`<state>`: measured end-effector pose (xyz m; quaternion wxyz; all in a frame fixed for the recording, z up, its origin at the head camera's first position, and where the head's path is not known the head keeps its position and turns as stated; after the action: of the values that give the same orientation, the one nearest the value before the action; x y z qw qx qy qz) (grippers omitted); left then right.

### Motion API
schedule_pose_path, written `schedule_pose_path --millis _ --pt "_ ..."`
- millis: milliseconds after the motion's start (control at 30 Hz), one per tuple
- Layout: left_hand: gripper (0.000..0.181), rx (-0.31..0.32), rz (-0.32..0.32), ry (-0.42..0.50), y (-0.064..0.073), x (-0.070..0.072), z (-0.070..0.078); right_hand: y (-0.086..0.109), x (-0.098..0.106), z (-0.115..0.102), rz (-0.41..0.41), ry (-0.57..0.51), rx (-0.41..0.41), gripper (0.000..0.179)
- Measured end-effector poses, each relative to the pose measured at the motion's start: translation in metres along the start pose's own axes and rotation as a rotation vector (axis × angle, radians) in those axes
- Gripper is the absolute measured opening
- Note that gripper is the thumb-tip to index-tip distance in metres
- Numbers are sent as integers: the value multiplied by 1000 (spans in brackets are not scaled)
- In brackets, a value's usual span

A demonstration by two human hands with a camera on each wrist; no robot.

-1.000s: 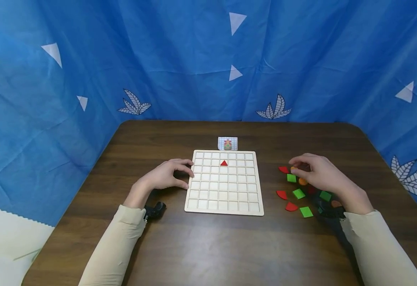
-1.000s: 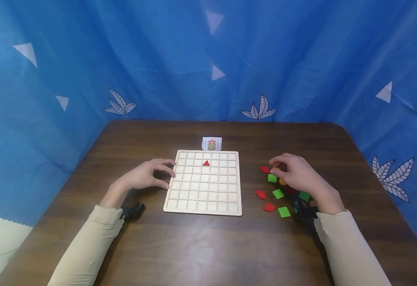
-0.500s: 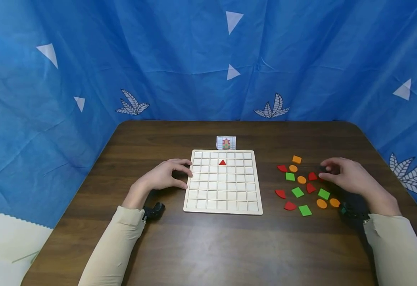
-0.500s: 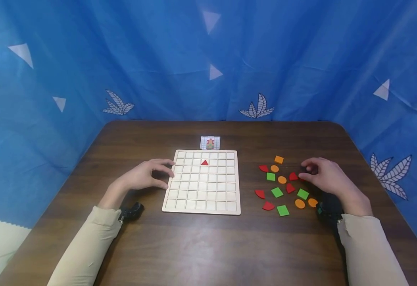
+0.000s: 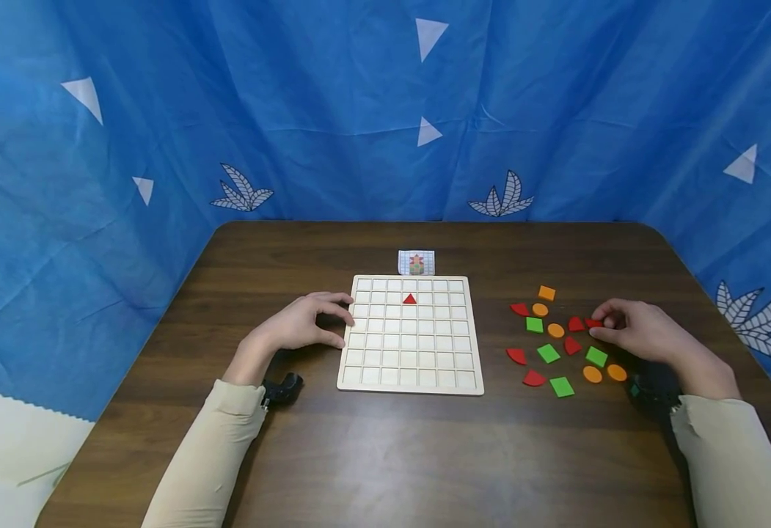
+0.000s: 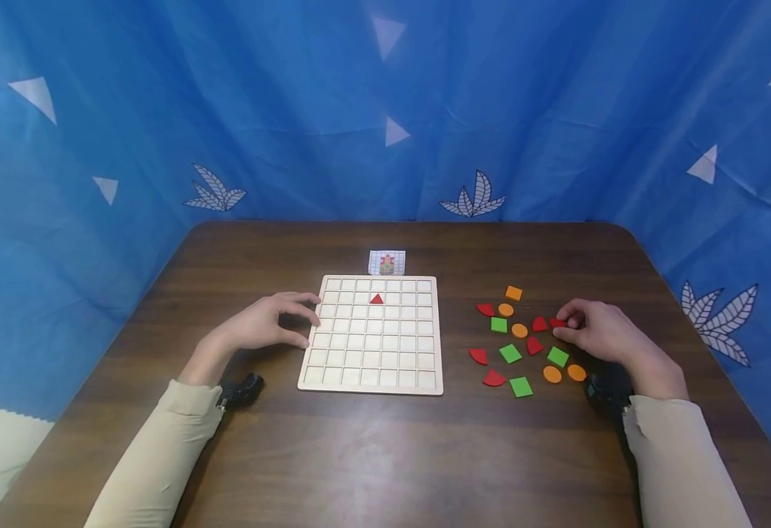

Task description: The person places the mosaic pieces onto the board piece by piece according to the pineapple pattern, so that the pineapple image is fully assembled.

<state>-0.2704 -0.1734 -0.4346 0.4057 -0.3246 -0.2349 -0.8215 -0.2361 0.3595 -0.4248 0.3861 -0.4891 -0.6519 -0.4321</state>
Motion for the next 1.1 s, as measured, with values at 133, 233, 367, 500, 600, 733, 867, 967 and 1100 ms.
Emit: schedule_pose_path --millis 133,233,367,500,600,733,867,967,1100 --pt "32 2 -1 1 0 -1 -2 1 0 -2 -5 16 13 28" --pt "32 -1 1 5 0 0 -3 3 1 -3 8 31 27 30" --pt "32 -6 2 5 1 1 -3 5 0 -3 21 23 19 31" --pt "33 -4 2 0 1 1 -3 6 -5 -3 19 15 9 29" --pt "33 -3 3 1 1 1 -3 5 -8 -6 28 43 34 27" --pt "33 -3 3 6 2 1 -2 6 -10 -11 47 81 71 25" --pt "33 -3 4 8 1 0 -1 7 -11 -13 54 97 84 23" --pt "33 -2 5 10 1 -1 -1 8 -10 -15 59 106 90 23" --pt "33 -3 6 9 1 0 -1 8 -8 -16 73 105 98 24"
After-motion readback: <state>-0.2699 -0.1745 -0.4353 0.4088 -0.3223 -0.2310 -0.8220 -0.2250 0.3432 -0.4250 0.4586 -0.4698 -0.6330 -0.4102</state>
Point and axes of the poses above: each hand's wrist, its own y-axis away from the middle knuckle, its own x-axis out of the back of the hand, z = x × y, the point moved 6 cm from there along -y, towards the middle knuckle, and after that the axes turned 5 degrees about y, right-handed, at the moved point
